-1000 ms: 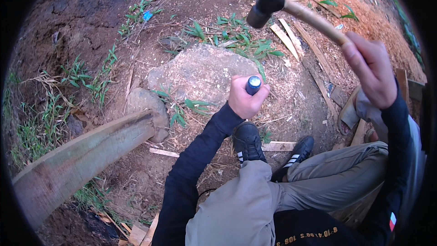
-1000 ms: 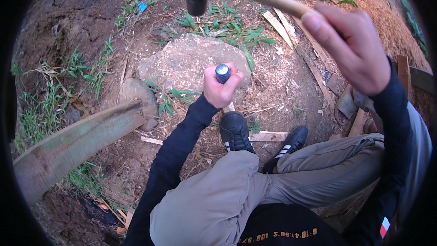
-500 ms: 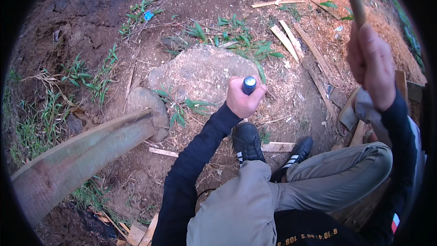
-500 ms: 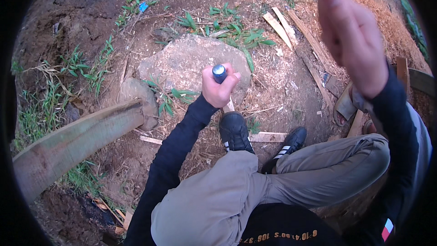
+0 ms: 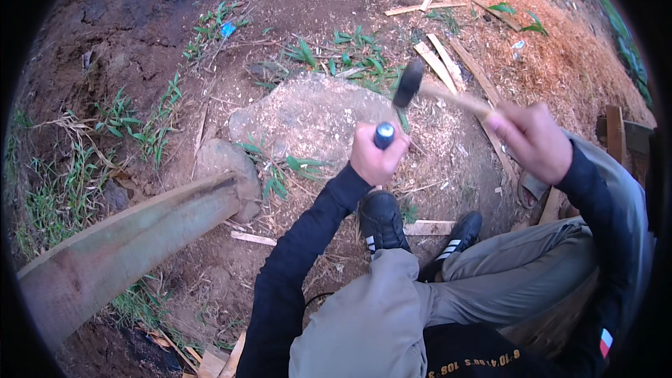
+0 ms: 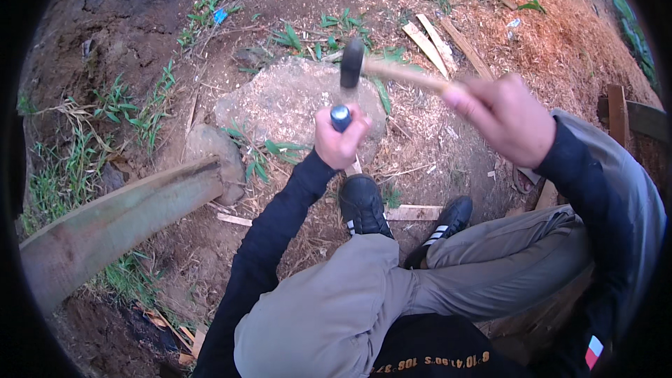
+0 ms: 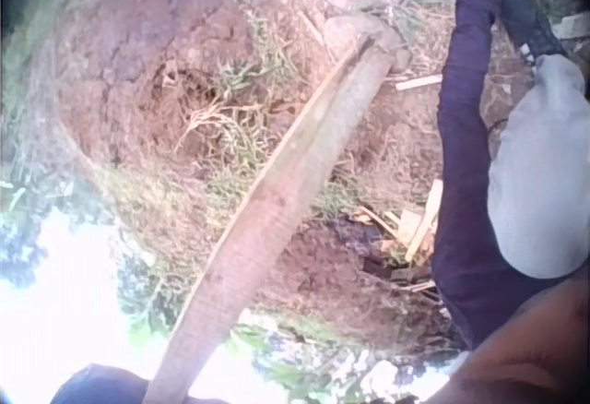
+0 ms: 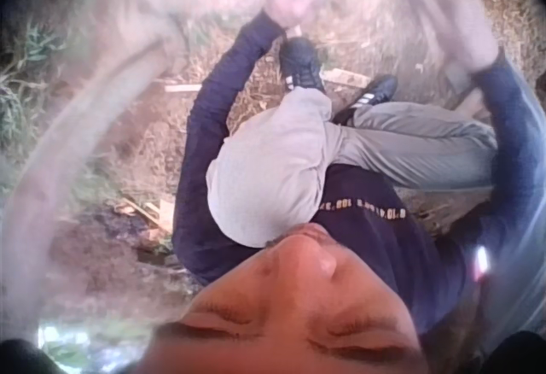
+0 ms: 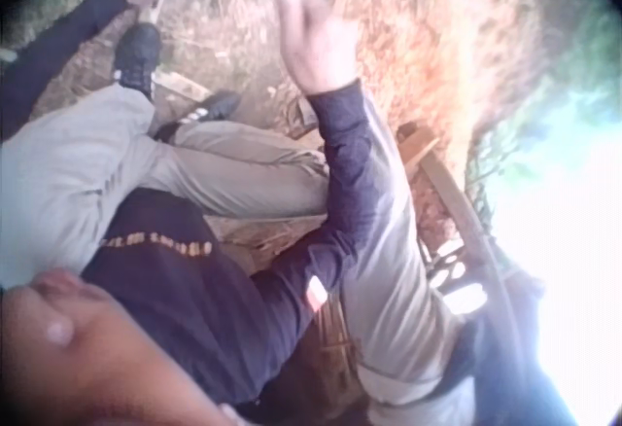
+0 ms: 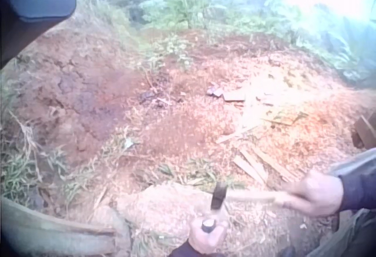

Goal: The person sits on the ground and uses a hammer and a chisel to carve a small piece of wood resting on a rock. They repeatedly strike the chisel to shape the wood, occasionally adjusting the piece's position.

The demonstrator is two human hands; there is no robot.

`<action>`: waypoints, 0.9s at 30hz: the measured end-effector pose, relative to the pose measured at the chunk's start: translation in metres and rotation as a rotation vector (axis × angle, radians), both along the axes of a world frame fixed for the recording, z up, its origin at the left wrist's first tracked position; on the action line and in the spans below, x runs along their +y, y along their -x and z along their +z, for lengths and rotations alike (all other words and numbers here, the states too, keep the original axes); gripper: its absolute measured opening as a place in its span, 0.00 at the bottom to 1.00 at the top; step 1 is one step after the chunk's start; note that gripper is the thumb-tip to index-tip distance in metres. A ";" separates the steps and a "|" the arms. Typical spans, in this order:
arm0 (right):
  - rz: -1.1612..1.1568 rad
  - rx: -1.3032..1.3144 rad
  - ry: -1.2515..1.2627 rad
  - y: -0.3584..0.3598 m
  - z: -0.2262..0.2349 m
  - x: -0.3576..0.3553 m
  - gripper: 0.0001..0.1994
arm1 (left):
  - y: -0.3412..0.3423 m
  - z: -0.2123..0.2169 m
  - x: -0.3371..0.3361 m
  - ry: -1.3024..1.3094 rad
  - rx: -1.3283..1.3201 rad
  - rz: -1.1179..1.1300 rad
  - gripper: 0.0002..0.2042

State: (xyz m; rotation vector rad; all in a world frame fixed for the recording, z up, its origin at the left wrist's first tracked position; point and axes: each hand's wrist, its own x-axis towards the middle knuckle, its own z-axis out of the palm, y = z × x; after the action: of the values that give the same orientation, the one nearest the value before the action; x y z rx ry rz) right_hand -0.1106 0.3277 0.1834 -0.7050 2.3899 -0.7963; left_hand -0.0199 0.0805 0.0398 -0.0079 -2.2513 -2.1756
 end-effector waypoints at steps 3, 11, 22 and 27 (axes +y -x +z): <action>-0.275 -0.116 0.141 0.001 -0.001 0.000 0.23 | 0.009 -0.012 -0.005 -0.194 -0.159 0.037 0.13; -0.382 -0.201 0.294 0.001 -0.002 0.005 0.23 | -0.009 0.014 0.003 0.166 0.022 -0.033 0.10; -0.428 -0.191 0.419 0.011 -0.004 0.012 0.22 | -0.010 0.066 -0.033 -0.284 0.237 0.305 0.05; -0.449 -0.261 0.478 0.016 -0.006 0.016 0.22 | 0.026 0.079 -0.031 -0.400 0.065 0.063 0.12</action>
State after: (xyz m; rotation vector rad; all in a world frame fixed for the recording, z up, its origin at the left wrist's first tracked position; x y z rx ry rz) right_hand -0.1262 0.3435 0.1770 -0.2014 2.1531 -1.5747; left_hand -0.0456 0.0494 0.1191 -0.0038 -1.7219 -2.5051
